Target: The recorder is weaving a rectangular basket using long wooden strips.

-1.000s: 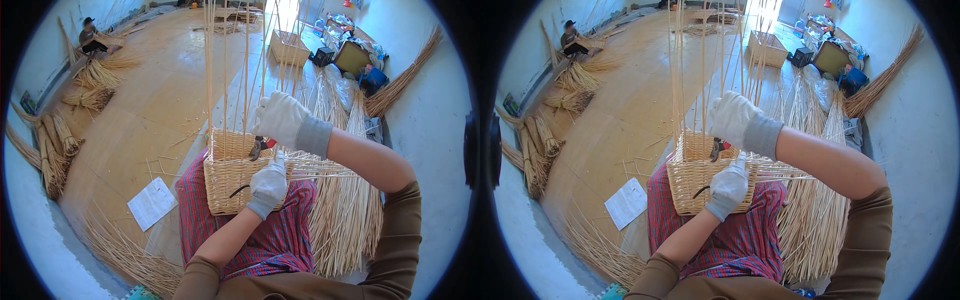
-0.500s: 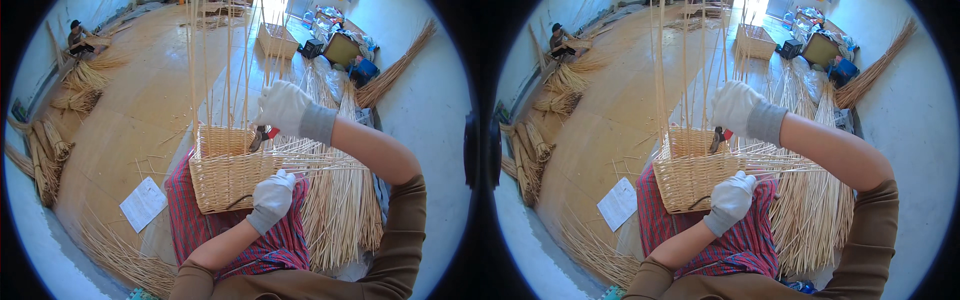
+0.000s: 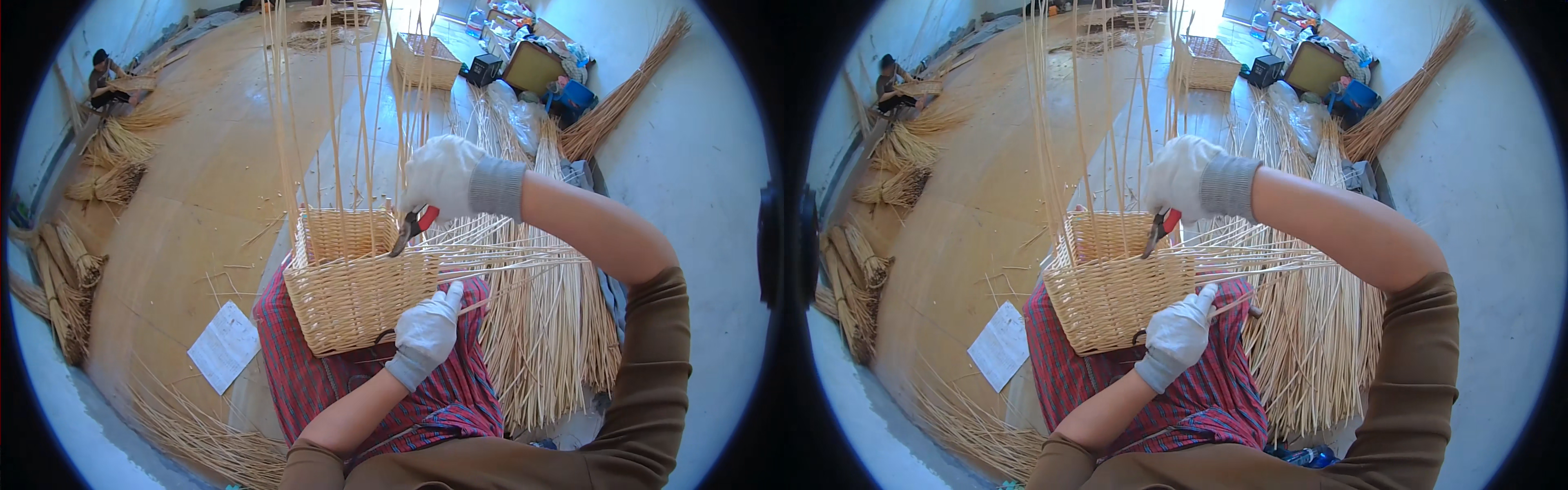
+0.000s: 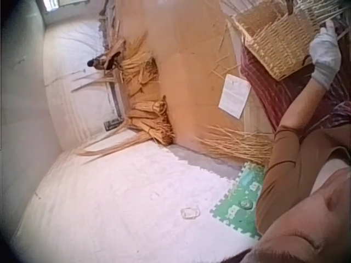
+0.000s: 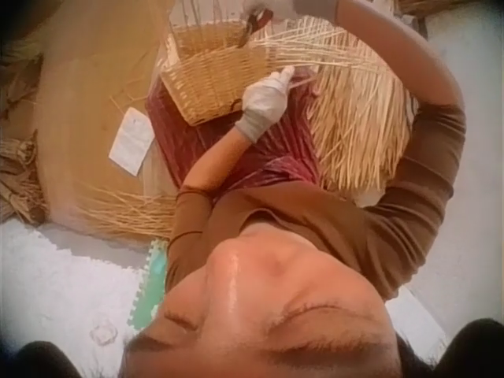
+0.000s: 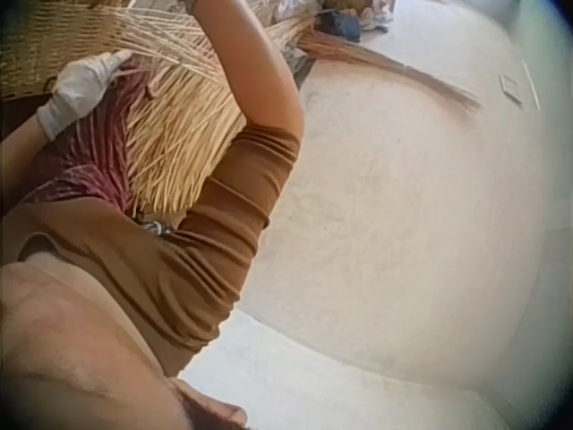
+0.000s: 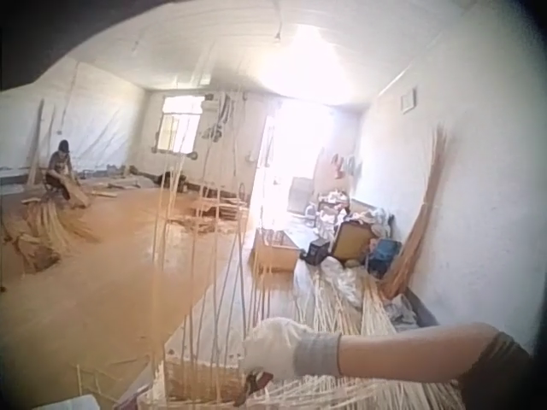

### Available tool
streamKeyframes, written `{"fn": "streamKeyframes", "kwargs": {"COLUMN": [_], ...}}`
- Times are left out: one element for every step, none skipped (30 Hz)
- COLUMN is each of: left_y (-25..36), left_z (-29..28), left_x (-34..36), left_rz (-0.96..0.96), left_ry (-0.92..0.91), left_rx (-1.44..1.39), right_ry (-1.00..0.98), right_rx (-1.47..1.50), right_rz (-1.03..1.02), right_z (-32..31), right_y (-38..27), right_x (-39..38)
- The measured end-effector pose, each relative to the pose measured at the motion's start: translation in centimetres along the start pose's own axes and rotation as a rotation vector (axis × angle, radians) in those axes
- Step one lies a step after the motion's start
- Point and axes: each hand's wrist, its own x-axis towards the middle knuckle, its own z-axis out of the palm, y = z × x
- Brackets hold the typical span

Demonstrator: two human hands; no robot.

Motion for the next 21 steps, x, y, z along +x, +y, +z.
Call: {"fn": "streamKeyframes", "kwargs": {"left_y": [0.1,0.3,0.4,0.5,0.5,0.5,0.5,0.5,0.5,0.5,0.6,0.7,0.8,1.0,1.2,1.3,1.5,1.6,1.7,1.6,1.5], "left_z": [-0.1,-0.1,-0.2,-0.2,-0.2,-0.1,0.0,0.2,0.3,0.5,0.7,0.8,0.9,0.9,0.8,0.7,0.5,0.2,-0.1,-0.3,-0.5], "left_x": [0.6,1.2,2.1,3.1,4.0,4.8,5.5,5.9,6.2,6.3,6.3,6.3,6.2,6.2,6.3,6.5,7.0,7.5,8.1,8.9,9.7], "left_rz": [-0.005,-0.010,-0.025,-0.023,-0.015,-0.002,-0.015,-0.041,-0.067,-0.090,-0.119,-0.144,-0.170,-0.170,-0.169,-0.166,-0.133,-0.098,-0.056,-0.031,-0.001], "left_ry": [0.010,0.010,0.014,0.054,0.134,0.251,0.261,0.199,0.142,0.049,0.067,0.050,0.032,0.020,0.008,-0.003,0.044,0.093,0.142,0.135,0.122], "left_rx": [0.043,0.094,0.133,0.105,0.085,0.077,0.079,0.054,0.044,0.040,-0.014,-0.061,-0.110,-0.086,-0.063,-0.040,0.006,0.055,0.096,0.138,0.171], "right_ry": [0.039,0.042,0.084,0.076,0.183,0.240,0.263,0.271,0.246,0.274,0.254,0.224,0.240,0.196,0.240,0.223,0.207,0.225,0.244,0.316,0.299], "right_rx": [-0.008,-0.037,-0.084,-0.142,-0.136,-0.139,-0.121,-0.141,-0.141,-0.149,-0.162,-0.152,-0.150,-0.139,-0.132,-0.116,-0.099,-0.107,-0.115,-0.131,-0.109], "right_rz": [-0.007,-0.006,-0.004,0.026,-0.005,-0.009,-0.022,0.000,0.014,0.020,0.026,0.033,0.037,0.044,0.024,0.008,-0.006,-0.007,-0.008,-0.019,0.004], "right_z": [0.0,0.2,0.5,0.9,1.4,1.9,2.4,2.9,3.3,3.7,3.9,4.0,4.1,4.1,4.2,4.2,4.4,4.5,4.7,5.0,5.3], "right_y": [0.4,0.7,0.9,0.9,0.8,0.5,0.3,0.0,-0.2,-0.4,-0.6,-0.6,-0.6,-0.6,-0.6,-0.5,-0.5,-0.6,-0.7,-0.8,-0.9], "right_x": [-0.6,-1.1,-1.5,-1.7,-1.7,-1.7,-1.6,-1.5,-1.4,-1.3,-1.3,-1.2,-1.1,-1.0,-0.9,-0.6,-0.4,-0.1,0.1,0.3,0.4]}}
